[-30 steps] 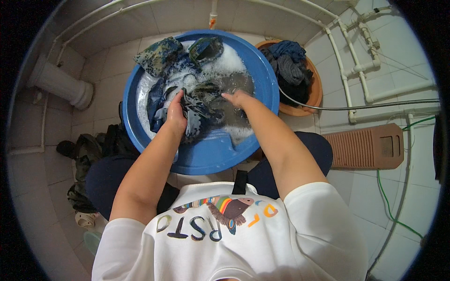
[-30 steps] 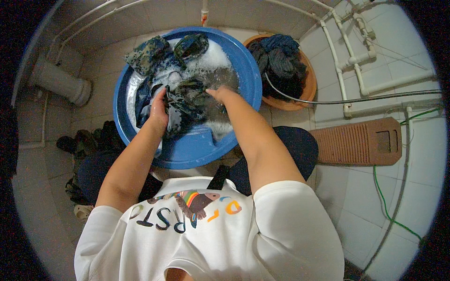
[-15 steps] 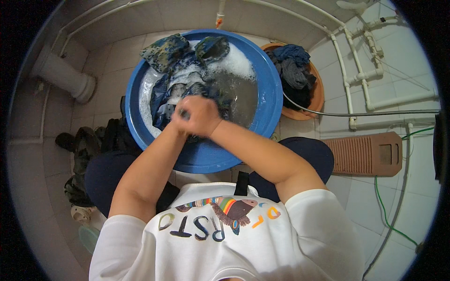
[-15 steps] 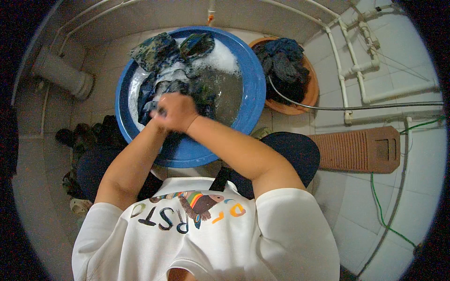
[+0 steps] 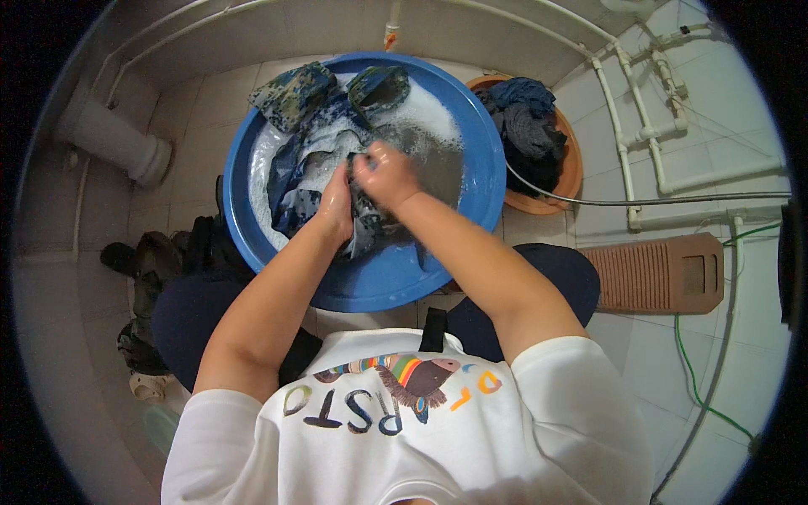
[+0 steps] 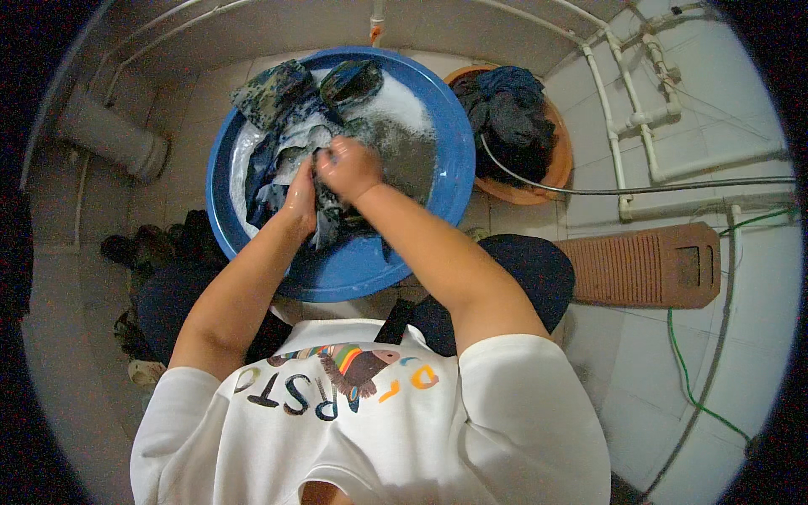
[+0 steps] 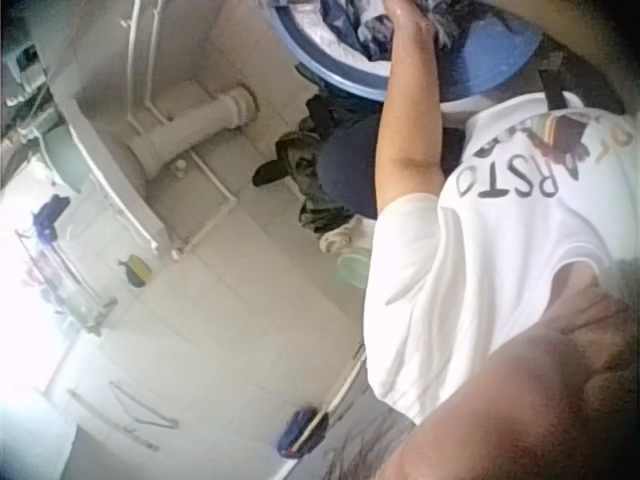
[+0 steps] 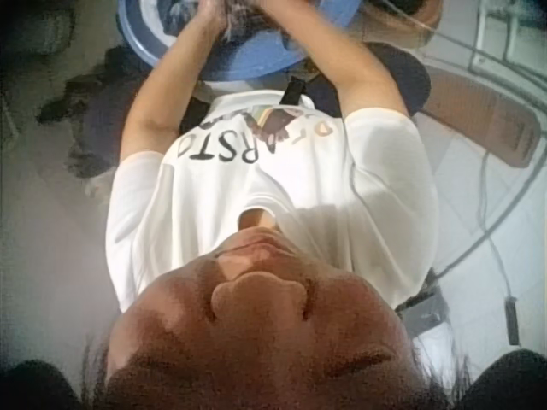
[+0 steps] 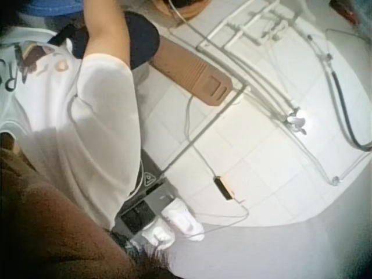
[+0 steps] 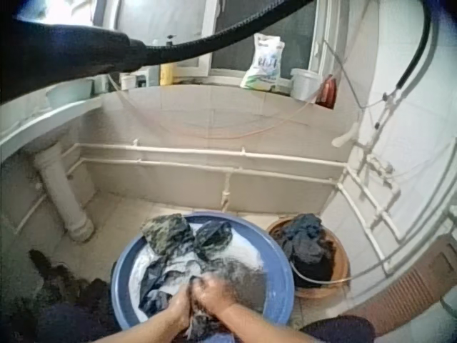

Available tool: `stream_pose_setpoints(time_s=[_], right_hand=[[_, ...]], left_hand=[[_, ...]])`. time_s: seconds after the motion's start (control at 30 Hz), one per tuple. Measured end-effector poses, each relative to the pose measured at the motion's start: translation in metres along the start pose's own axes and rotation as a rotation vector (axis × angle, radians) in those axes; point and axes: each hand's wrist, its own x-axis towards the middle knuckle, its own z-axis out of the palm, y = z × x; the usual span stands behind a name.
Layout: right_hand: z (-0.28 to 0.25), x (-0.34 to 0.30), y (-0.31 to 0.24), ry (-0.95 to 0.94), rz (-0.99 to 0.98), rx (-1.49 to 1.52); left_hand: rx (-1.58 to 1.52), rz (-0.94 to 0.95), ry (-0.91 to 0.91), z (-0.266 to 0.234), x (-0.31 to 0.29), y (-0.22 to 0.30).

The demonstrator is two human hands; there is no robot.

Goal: The person sits on the floor and washes a camouflage-patterned garment by hand in a blue basin filled with soapy water. They repeatedly submerge, scrub, and wring the fabric to clean it.

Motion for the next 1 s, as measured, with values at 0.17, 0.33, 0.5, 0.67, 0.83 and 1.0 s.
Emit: stream_pose_setpoints(time_s=[0.17,0.33,0.5,0.67,0.83,1.0], right_hand=[[-0.037,0.031,0.075,-0.063,0.553,-0.225],[-0.027,0.024,0.095,-0.552,0.622,-0.325],[-0.013,0.020,0.102,-0.381,0.487,-0.364],[0.006,0.009,0.015,-0.120,-0.208,0.362],[-0.008,-0.037,-0.071,-0.170,-0.667,0.196],[-0.009,-0.013,-0.024,0.030,-0.329,0.048]], left_hand=[[-0.012,-0.038,-0.035,-0.030,0.039,-0.007],[-0.158,0.021,0.024,-0.053,0.056,0.001],[-0.083,0.054,0.006,-0.060,0.065,-0.003],[-0.166,0.091,-0.137,-0.051,0.052,0.004],[-0.288,0.241,-0.542,-0.092,0.096,-0.029],[0.012,0.201,0.095,-0.041,0.039,-0.021]])
